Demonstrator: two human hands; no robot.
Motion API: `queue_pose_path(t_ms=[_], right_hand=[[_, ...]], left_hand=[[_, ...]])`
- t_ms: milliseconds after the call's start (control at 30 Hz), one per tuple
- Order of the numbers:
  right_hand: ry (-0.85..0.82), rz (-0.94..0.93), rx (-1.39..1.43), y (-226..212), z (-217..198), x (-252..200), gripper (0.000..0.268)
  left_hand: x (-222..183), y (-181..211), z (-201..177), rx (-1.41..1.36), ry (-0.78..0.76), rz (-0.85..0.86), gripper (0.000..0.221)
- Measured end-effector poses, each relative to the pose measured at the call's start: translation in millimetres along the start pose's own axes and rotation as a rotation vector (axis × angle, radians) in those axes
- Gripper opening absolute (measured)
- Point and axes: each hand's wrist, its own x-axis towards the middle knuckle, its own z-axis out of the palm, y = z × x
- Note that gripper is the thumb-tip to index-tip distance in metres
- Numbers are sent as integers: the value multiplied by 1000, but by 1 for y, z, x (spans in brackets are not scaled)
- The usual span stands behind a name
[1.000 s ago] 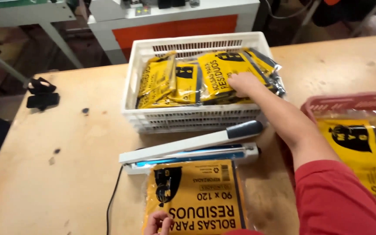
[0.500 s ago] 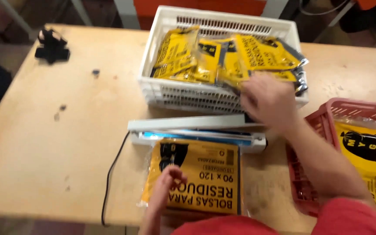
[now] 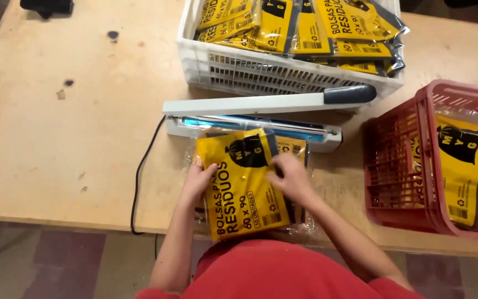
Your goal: Sealing plastic bags using a manual heat sealer and organizing them into a crate.
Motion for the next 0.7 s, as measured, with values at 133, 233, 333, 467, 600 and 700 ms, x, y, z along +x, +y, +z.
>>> queue_pose_path(t_ms=[133, 233, 333, 467, 600, 700], right_hand=[[305, 663, 442, 55, 14, 46, 50], [295, 618, 511, 34, -4, 43, 28], [414, 613, 524, 44, 6, 45, 21], [385, 706, 436, 68, 2, 57, 26], [495, 603, 303, 106, 4, 75, 15], [587, 478, 194, 112, 3, 83, 19]], left_hand=[[-5, 7, -4, 40, -104, 140, 44], [-1, 9, -9, -15, -169, 260, 46], [104, -61, 7, 16, -55, 364, 31], [150, -53, 8, 84, 53, 383, 28], [132, -12, 7, 343, 173, 219, 46], [110, 16, 9, 346, 206, 185, 47]])
